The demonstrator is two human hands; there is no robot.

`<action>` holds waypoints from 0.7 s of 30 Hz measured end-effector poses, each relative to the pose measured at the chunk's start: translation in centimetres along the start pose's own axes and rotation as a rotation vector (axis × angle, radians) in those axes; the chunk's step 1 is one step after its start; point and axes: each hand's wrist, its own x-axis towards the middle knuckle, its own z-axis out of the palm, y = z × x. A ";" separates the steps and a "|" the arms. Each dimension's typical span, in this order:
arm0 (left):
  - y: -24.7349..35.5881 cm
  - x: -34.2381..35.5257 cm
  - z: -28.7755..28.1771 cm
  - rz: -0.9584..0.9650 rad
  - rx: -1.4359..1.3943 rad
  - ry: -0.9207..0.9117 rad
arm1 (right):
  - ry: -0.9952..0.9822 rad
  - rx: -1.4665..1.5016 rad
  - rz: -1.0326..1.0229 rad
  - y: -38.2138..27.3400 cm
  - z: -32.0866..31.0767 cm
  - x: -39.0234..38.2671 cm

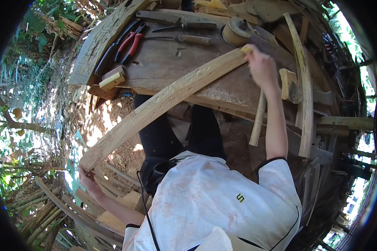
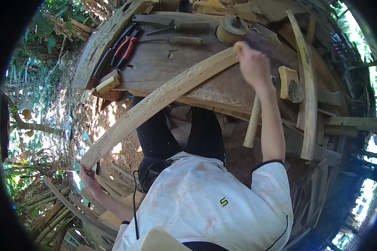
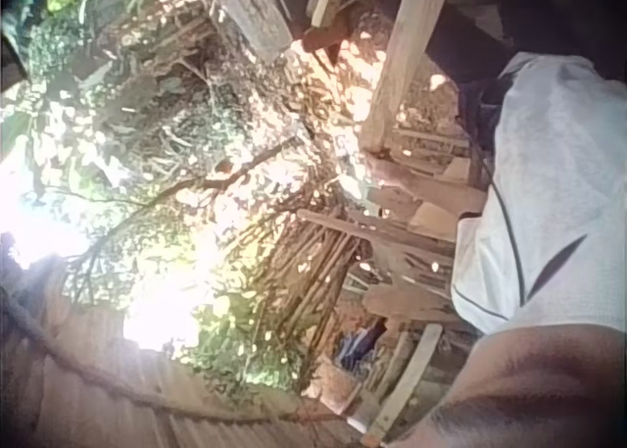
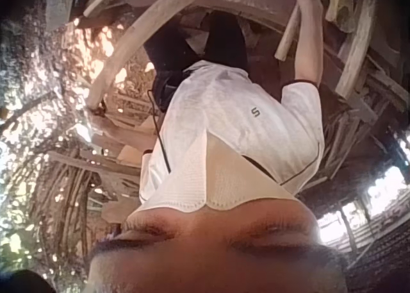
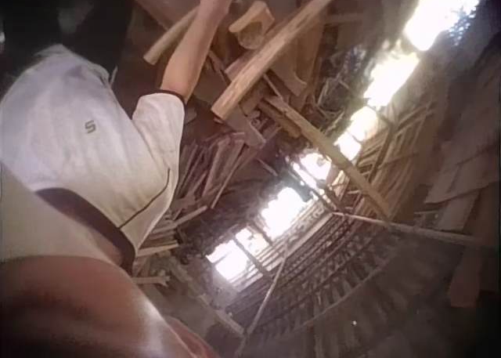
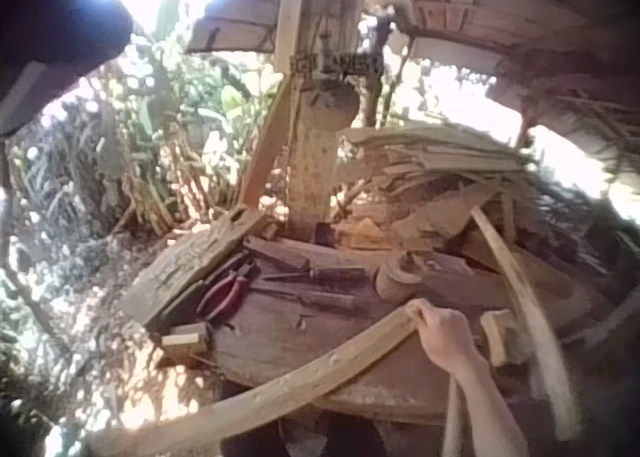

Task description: The person smooths a long wooden plank with sandpaper, then brushes it with a small brush. They then use a hammer to drive a nail into the plank. The work is performed on a wooden workbench in an outdoor setting.

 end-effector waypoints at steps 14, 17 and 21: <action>-0.5 -3.5 3.9 -0.014 -0.050 -0.302 | -0.077 0.612 -0.331 -9.8 -1.7 -4.9; 0.0 -5.5 6.6 -0.037 -0.034 -0.443 | -0.007 0.491 -0.230 -8.9 -1.9 -4.6; 0.2 -7.6 9.6 -0.070 0.071 -0.648 | 0.004 0.385 -0.370 -11.5 -0.4 -6.4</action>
